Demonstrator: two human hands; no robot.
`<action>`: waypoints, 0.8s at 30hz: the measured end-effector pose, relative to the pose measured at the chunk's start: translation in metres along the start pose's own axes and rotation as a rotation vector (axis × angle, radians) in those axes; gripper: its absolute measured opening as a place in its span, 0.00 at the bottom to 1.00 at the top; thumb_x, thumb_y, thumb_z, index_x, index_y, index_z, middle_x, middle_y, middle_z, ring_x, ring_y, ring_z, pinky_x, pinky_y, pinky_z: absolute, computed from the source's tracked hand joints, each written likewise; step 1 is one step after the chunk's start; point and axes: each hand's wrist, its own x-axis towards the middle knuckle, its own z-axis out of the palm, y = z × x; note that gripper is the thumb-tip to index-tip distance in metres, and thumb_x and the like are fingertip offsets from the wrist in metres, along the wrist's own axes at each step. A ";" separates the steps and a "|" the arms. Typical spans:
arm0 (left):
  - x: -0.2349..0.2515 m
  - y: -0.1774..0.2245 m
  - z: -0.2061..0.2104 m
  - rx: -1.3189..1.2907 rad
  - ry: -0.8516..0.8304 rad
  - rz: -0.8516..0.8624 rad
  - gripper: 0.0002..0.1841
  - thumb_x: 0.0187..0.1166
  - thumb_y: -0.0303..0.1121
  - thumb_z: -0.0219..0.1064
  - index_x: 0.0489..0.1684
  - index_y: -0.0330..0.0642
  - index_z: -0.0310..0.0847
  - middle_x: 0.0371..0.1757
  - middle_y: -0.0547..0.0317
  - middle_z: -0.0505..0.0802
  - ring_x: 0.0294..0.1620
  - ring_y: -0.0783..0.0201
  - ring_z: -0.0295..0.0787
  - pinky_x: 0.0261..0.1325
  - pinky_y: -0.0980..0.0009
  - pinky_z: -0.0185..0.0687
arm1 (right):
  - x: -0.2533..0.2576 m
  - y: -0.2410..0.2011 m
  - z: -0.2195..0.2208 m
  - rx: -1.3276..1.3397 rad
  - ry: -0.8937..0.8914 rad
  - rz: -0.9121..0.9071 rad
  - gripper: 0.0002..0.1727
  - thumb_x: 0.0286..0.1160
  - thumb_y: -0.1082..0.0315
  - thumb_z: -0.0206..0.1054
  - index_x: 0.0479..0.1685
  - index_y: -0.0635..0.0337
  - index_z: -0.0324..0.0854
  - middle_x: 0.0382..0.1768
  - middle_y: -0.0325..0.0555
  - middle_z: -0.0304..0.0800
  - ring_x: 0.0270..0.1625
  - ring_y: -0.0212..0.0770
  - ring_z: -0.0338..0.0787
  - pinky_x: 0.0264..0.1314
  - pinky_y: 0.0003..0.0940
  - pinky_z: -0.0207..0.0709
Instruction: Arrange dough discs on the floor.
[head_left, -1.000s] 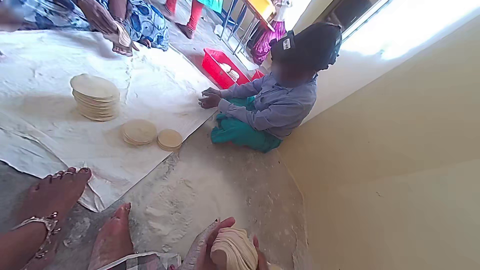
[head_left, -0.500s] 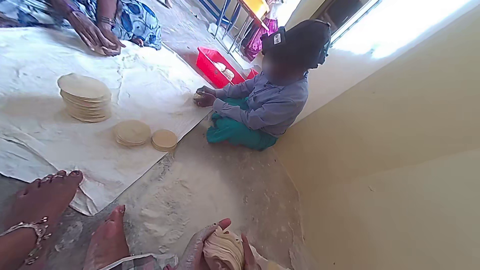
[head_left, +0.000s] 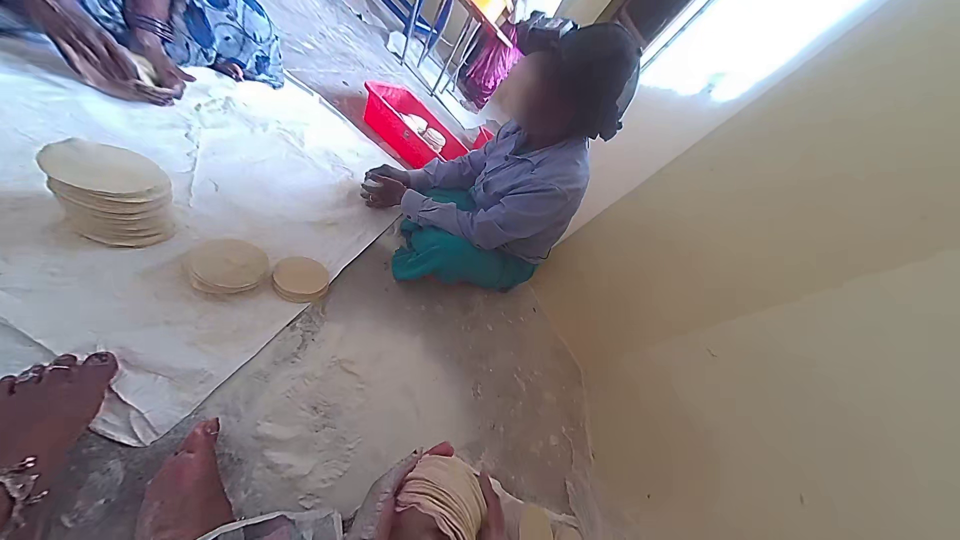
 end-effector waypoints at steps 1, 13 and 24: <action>-0.001 -0.002 0.000 0.007 0.008 0.003 0.27 0.92 0.45 0.35 0.66 0.44 0.82 0.57 0.57 0.93 0.59 0.61 0.90 0.61 0.59 0.85 | -0.001 -0.001 0.000 -0.053 -0.020 0.023 0.46 0.52 0.50 0.82 0.59 0.88 0.78 0.54 0.67 0.91 0.62 0.35 0.89 0.71 0.30 0.77; 0.003 0.001 -0.002 0.036 -0.042 0.061 0.28 0.93 0.44 0.35 0.67 0.42 0.82 0.59 0.54 0.93 0.60 0.60 0.90 0.64 0.59 0.83 | 0.007 -0.004 0.000 -0.040 0.065 -0.098 0.24 0.62 0.56 0.77 0.48 0.69 0.87 0.46 0.43 0.95 0.59 0.22 0.88 0.86 0.31 0.62; 0.002 -0.004 0.000 -0.038 0.017 0.011 0.28 0.92 0.46 0.36 0.66 0.40 0.82 0.55 0.53 0.94 0.58 0.59 0.91 0.62 0.58 0.86 | 0.005 -0.005 -0.002 0.115 0.068 -0.077 0.29 0.64 0.49 0.80 0.60 0.58 0.83 0.55 0.27 0.92 0.62 0.13 0.84 0.75 0.21 0.76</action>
